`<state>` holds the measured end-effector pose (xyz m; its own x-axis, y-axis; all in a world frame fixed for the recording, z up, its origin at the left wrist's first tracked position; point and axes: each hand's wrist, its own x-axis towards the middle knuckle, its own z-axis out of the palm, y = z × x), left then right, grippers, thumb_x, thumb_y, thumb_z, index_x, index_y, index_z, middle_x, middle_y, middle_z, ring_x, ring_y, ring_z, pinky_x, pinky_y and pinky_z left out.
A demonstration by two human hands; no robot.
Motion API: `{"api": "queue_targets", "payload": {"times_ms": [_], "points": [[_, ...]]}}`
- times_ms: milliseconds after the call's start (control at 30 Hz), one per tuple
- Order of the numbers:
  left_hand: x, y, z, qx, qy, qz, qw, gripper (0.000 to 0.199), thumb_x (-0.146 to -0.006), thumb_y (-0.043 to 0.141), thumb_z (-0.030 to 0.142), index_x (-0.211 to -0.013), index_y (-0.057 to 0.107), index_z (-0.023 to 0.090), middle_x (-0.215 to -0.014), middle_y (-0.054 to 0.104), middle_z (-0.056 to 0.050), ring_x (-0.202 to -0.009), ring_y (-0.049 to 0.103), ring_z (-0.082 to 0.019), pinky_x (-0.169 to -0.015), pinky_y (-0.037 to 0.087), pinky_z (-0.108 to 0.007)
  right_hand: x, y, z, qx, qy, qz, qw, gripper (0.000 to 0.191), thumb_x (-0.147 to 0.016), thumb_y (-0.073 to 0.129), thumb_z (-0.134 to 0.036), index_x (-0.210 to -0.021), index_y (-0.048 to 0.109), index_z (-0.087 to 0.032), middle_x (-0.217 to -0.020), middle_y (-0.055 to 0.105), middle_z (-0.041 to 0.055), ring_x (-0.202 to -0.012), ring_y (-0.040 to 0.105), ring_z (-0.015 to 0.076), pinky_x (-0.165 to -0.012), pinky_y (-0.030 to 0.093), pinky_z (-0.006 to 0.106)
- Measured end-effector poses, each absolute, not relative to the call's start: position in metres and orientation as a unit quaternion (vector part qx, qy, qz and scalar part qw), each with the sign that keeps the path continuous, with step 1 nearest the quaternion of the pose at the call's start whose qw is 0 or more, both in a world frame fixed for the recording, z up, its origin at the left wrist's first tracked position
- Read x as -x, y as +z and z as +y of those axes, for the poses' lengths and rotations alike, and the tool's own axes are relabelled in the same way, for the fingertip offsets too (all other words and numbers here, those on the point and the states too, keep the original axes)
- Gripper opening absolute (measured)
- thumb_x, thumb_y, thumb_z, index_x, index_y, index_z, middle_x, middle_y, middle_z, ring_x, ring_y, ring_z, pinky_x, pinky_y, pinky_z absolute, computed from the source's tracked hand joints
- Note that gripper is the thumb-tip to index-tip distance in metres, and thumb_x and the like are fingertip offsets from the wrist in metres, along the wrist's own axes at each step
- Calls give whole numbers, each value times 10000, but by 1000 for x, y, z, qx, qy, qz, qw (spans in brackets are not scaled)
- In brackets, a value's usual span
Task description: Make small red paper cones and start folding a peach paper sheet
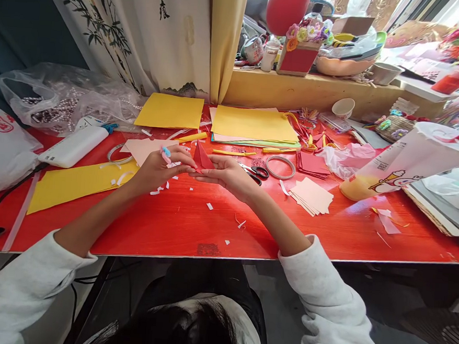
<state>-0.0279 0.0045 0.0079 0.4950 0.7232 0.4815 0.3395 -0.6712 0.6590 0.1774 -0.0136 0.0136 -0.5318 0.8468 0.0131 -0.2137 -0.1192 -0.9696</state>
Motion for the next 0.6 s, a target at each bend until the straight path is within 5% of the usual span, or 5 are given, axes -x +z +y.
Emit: {"api": "queue_targets", "payload": {"times_ms": [600], "points": [[19,5,2,-795,387,378,274,252,-855,567,424,-807,613,181,-799,623,-17,-776,551,-144,-763,438,-294,-176,1,-8,352,678,-534,362,109,-816,667,-187,-901,672,-119,-872,756,94,-813,731,158,-847,586,295]]}}
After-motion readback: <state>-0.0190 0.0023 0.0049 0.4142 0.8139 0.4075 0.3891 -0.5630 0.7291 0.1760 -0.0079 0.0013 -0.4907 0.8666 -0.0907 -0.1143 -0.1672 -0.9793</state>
